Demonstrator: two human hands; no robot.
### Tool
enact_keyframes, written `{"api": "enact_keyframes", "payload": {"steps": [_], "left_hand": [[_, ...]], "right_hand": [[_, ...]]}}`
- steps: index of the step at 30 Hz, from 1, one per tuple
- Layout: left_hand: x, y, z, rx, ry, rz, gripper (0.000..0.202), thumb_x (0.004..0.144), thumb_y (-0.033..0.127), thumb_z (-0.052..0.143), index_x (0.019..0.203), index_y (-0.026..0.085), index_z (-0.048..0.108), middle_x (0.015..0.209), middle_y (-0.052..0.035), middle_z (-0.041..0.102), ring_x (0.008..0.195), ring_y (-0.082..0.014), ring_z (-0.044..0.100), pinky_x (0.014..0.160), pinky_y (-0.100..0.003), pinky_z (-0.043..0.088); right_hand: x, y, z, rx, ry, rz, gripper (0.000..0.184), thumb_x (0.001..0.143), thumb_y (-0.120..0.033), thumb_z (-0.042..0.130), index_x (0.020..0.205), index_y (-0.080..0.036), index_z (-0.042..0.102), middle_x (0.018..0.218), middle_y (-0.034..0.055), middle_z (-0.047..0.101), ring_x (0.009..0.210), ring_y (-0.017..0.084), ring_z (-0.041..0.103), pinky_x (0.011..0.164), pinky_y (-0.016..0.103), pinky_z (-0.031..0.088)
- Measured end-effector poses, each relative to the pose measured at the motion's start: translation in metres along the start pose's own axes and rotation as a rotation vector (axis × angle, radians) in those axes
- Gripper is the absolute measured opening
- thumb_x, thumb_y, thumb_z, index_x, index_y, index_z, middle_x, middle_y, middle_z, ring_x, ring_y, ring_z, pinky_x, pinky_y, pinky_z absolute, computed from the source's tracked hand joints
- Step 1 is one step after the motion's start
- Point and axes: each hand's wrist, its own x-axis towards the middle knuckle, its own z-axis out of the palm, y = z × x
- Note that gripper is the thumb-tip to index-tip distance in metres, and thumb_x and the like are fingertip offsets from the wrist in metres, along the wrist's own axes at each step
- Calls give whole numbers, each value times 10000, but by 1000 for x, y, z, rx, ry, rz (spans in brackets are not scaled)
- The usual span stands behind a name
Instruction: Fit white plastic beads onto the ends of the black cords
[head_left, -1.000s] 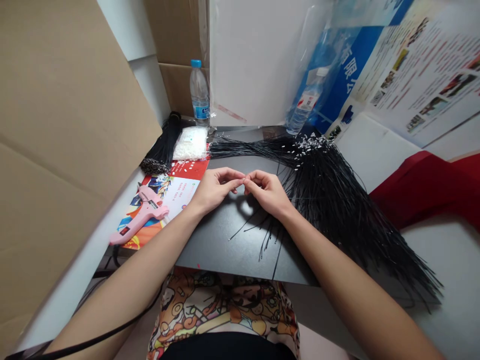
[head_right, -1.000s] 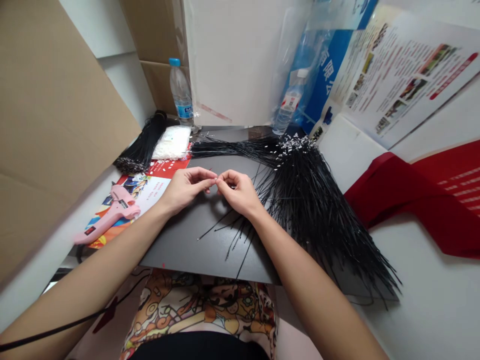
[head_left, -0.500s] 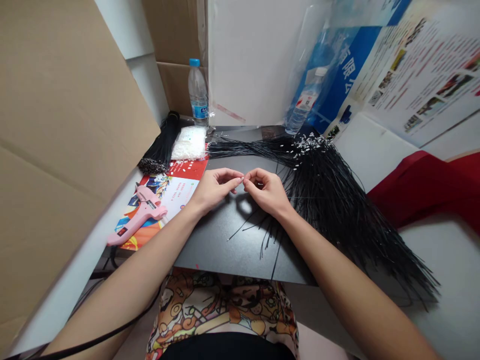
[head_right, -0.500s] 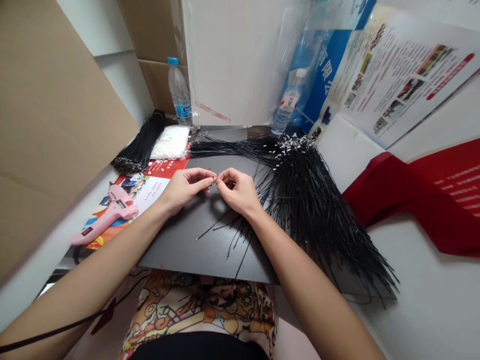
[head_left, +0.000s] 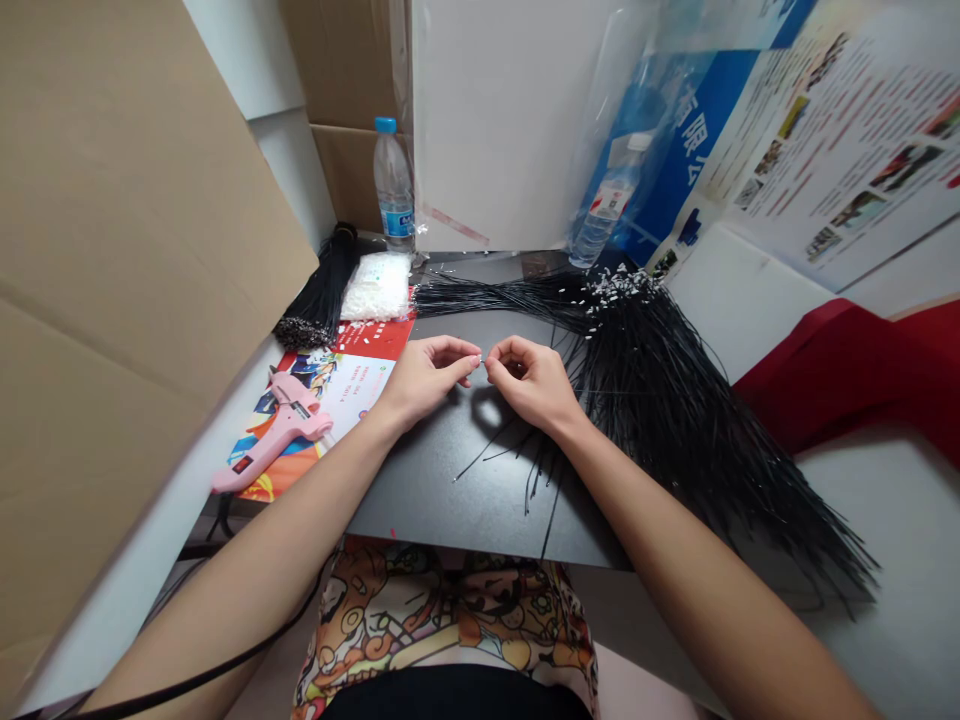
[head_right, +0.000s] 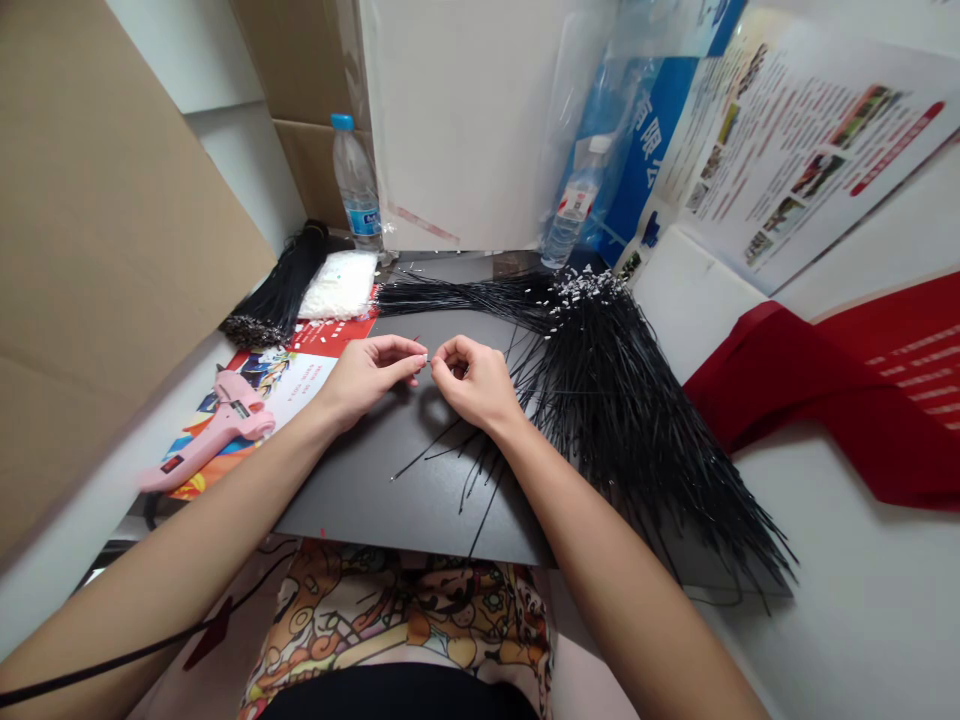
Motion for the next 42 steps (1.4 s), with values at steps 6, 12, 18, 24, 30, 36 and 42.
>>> {"api": "enact_keyframes", "payload": {"steps": [6,12,18,24,30,36,42], "left_hand": [[-1,-1,3,-92,17,-42,287,645,341,848,810,140,728,786,-42,739,637,-132,643,684,-302,530],[-2,-2,8,-169,26,-93,322,629,329,868,828,126,716,790,-40,746,698,-143,668,772,-327,551],[-2,-5,10,-215,51,-119,250,665,247,851,826,118,711,769,-34,745,685,-137,673,776,-323,553],[-2,-5,11,-214,61,-136,203,698,205,825,834,112,705,760,-29,736,672,-124,664,762,-304,539],[-3,-1,13,-235,69,-137,162,713,175,798,819,115,691,757,-24,725,665,-118,657,755,-298,539],[0,5,11,-264,177,-66,83,754,140,723,803,124,658,733,6,665,639,-105,636,712,-283,554],[7,7,3,-312,305,-5,44,793,110,663,810,135,631,698,19,611,575,-83,581,598,-229,511]], "right_hand": [[-1,1,6,-8,-17,35,144,818,-297,557,753,-175,596,670,6,660,575,105,546,579,232,407],[-1,4,9,-7,-4,32,155,834,-320,547,751,-191,567,703,12,684,596,116,576,599,234,429],[-3,5,9,-32,-7,0,147,847,-314,540,769,-195,577,690,11,680,596,125,587,602,242,435],[-3,3,10,-39,-12,-3,139,855,-300,533,784,-191,581,668,4,675,586,123,593,594,238,434],[-2,1,10,-7,-1,-8,145,853,-305,537,773,-190,574,718,21,696,624,129,619,599,234,452],[0,-8,-12,-191,-64,-126,144,866,-321,562,850,-186,611,710,14,682,606,127,596,599,235,432],[1,-5,-36,-385,-59,-171,158,908,-309,535,863,-188,626,680,12,672,585,127,587,599,241,410]]}}
